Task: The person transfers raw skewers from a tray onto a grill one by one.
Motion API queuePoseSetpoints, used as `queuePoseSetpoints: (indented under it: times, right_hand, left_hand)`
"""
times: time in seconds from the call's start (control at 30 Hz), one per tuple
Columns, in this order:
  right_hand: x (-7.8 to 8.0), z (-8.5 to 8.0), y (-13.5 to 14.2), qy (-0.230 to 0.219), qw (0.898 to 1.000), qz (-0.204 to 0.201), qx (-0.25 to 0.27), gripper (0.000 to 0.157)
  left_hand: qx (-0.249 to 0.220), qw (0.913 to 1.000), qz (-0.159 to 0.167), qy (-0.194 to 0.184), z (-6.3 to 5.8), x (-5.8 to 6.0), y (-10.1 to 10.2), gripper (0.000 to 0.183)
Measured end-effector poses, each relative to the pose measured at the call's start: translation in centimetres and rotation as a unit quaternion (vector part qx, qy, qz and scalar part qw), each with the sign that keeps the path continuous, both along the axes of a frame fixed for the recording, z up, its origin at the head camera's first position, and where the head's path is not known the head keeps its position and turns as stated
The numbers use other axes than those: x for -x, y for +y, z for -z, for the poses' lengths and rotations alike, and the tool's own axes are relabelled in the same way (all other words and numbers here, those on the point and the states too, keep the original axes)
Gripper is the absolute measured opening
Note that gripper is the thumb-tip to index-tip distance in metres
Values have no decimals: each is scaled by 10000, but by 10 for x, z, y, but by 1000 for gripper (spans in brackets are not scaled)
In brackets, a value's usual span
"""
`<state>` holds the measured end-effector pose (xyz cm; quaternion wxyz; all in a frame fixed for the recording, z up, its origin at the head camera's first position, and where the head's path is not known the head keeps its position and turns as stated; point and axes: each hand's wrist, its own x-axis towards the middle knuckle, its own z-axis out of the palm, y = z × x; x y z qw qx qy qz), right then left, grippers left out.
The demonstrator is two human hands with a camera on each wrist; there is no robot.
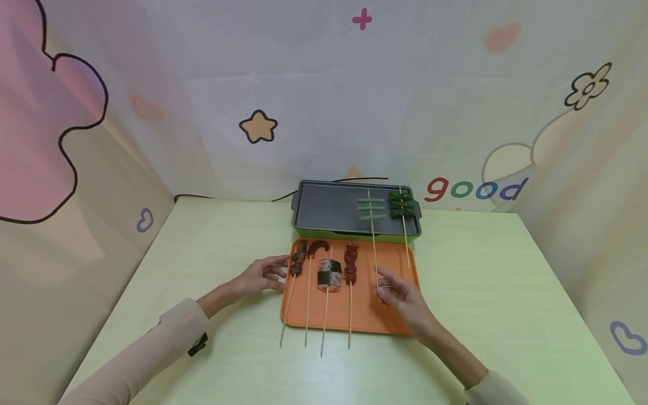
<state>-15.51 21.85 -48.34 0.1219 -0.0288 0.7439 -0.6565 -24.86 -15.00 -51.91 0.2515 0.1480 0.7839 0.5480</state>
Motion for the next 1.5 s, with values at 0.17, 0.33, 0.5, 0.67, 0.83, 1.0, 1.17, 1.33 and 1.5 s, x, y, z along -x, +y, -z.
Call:
queuePoseSetpoints:
  times: [0.17, 0.33, 0.5, 0.67, 0.83, 1.0, 1.17, 1.33, 1.5]
  right_hand:
    - [13, 2, -3, -90, 9995, 195, 225, 53]
    - [22, 5, -4, -157, 9989, 186, 408, 54]
    - [27, 8, -5, -267, 9984, 305, 390, 53]
    - [32, 6, -6, -387, 9969, 495, 473, 52]
    - [35, 3, -5, -462, 9952, 619, 608, 52]
    - [36, 5, -4, -474, 9941, 648, 729, 52]
    - [34, 7, 0, -448, 9941, 557, 813, 53]
    - [26, 8, 5, -486, 9963, 365, 611, 53]
    - [11, 7, 8, -703, 9964, 82, 471, 52]
  left_hand:
    - [-12, 10000, -31, 21, -1, 0, -1, 73]
    - [34, 10000, -44, 47, -1, 0, -1, 73]
    - [15, 10000, -33, 26, -1, -1, 0, 72]
    - [10, 10000, -53, -12, -2, -1, 0, 72]
    - [14, 10000, -60, -11, -2, -1, 1, 73]
    - [20, 10000, -53, 15, -1, -1, 0, 72]
    - [18, 10000, -41, 27, -2, -1, 1, 72]
    - [55, 9999, -50, 69, -2, -2, 2, 71]
    - [-50, 10000, -26, 56, 0, -2, -3, 73]
